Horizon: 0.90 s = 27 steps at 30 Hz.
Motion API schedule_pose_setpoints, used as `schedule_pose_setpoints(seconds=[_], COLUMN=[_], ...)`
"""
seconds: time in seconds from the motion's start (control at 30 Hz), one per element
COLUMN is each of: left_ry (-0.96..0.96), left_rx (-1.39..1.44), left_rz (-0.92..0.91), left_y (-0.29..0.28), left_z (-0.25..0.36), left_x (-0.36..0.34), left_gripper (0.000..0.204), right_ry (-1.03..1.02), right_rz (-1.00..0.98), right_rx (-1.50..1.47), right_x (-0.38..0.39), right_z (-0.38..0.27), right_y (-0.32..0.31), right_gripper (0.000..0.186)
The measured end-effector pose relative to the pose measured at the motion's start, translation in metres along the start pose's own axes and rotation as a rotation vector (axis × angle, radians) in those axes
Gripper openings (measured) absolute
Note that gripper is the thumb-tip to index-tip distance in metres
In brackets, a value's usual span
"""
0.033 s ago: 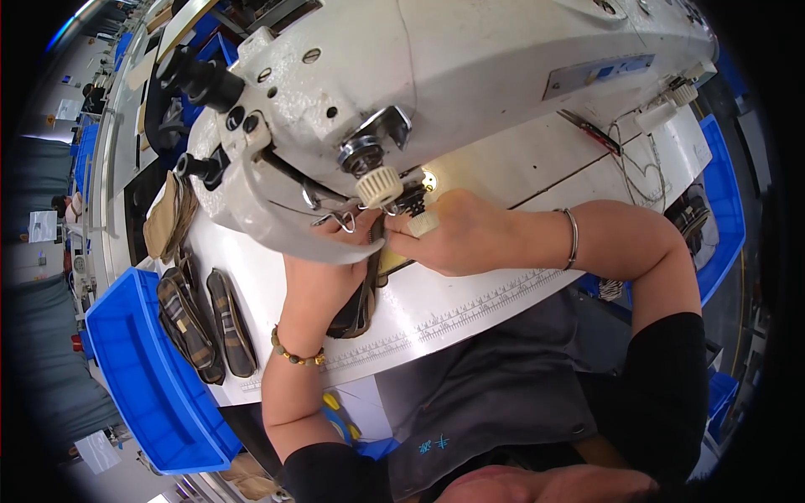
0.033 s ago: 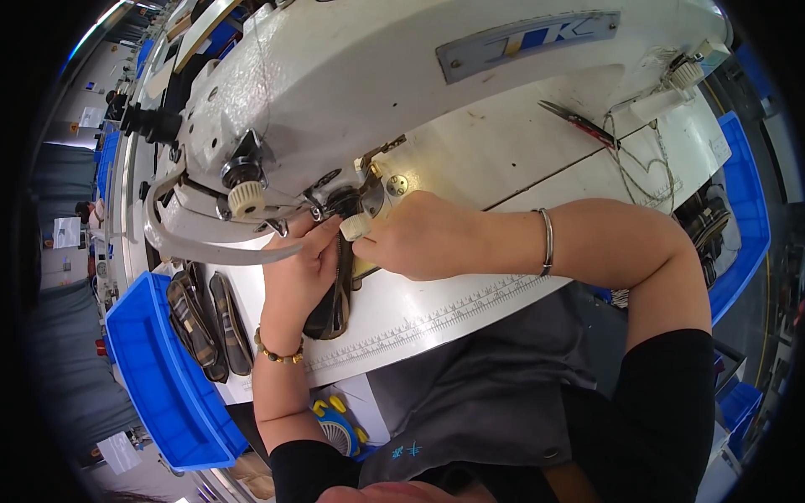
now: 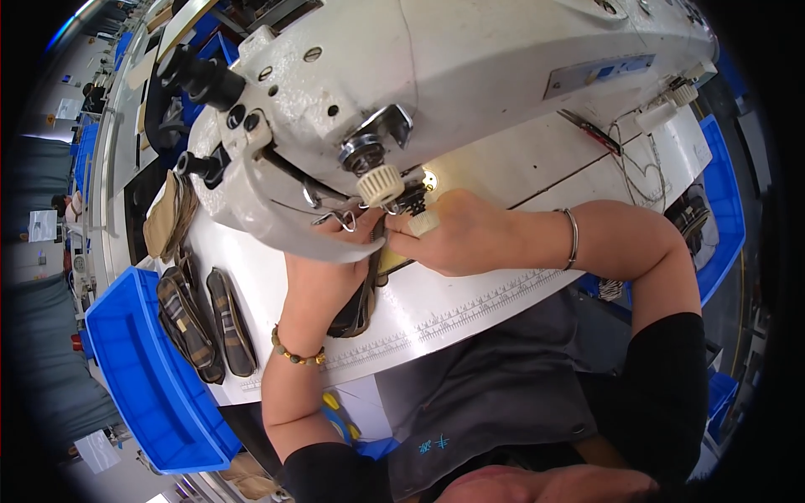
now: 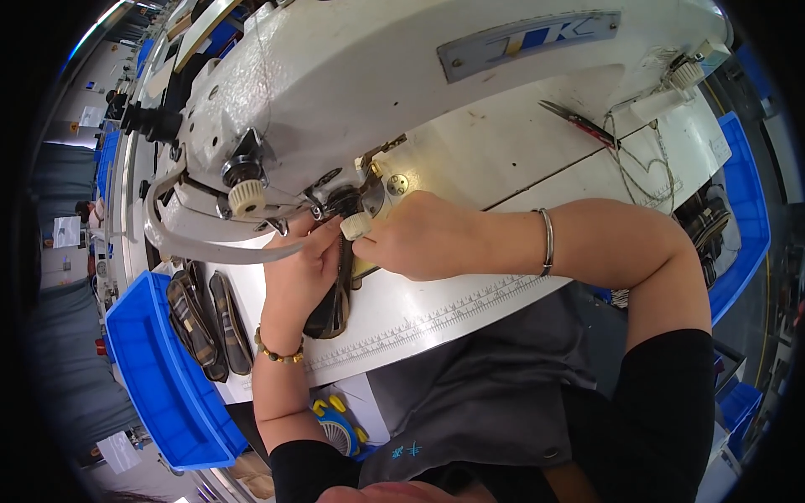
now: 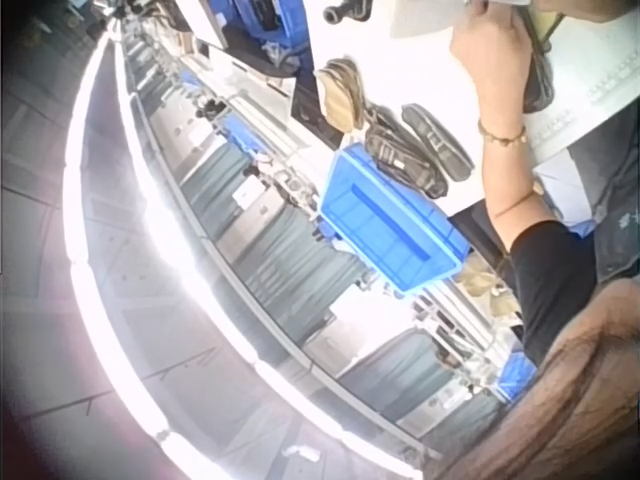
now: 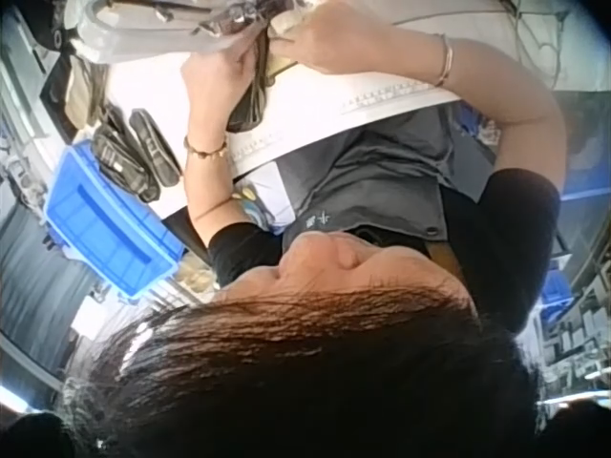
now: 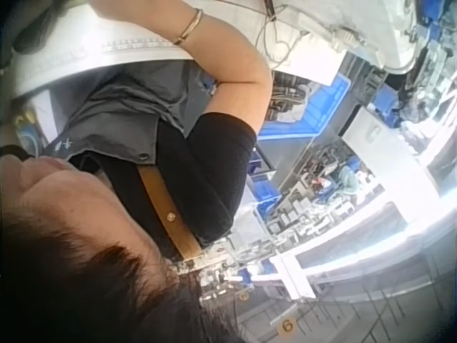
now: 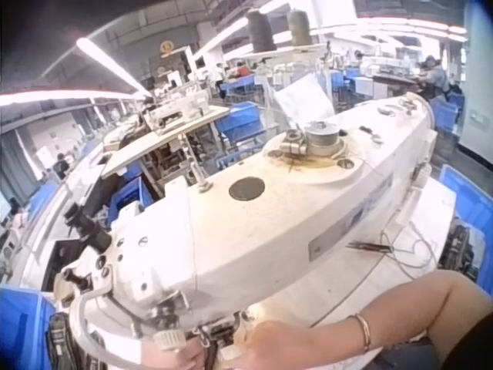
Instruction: The recorder is using an industrial sewing machine to stitch together components of leather shoes.
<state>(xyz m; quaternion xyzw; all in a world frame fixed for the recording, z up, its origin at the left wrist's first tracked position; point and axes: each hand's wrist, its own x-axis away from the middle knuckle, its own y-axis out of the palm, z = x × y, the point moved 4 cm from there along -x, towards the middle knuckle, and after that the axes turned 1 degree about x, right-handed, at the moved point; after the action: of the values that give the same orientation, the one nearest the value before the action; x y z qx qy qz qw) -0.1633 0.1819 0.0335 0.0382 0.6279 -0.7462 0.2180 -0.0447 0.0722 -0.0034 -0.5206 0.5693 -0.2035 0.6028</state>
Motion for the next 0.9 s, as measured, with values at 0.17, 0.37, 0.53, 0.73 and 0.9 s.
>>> schedule_pose_setpoints(seconds=[0.17,0.37,0.53,0.73,0.9], left_ry=[-0.003,-0.017,-0.044,-0.143,-0.169], left_rx=[-0.069,-0.025,-0.015,0.007,0.135], left_rz=[-0.1,-0.133,-0.121,-0.143,-0.094], left_y=[0.002,-0.001,0.001,0.001,0.006], left_z=[0.003,0.003,0.005,0.009,-0.006], left_x=[0.001,0.002,-0.001,-0.005,0.001], left_gripper=[0.02,0.023,0.023,0.023,0.022], right_ry=[-0.002,-0.009,-0.003,0.011,0.009], right_rz=[-0.017,0.011,-0.034,-0.009,-0.015], right_rx=[-0.005,0.033,0.075,0.064,0.024], right_x=[0.002,0.001,-0.001,-0.003,-0.003], right_z=[-0.001,-0.002,0.001,0.008,0.011], right_y=[0.008,0.004,0.002,-0.008,-0.009], right_gripper=[0.012,0.013,0.011,0.008,0.009])
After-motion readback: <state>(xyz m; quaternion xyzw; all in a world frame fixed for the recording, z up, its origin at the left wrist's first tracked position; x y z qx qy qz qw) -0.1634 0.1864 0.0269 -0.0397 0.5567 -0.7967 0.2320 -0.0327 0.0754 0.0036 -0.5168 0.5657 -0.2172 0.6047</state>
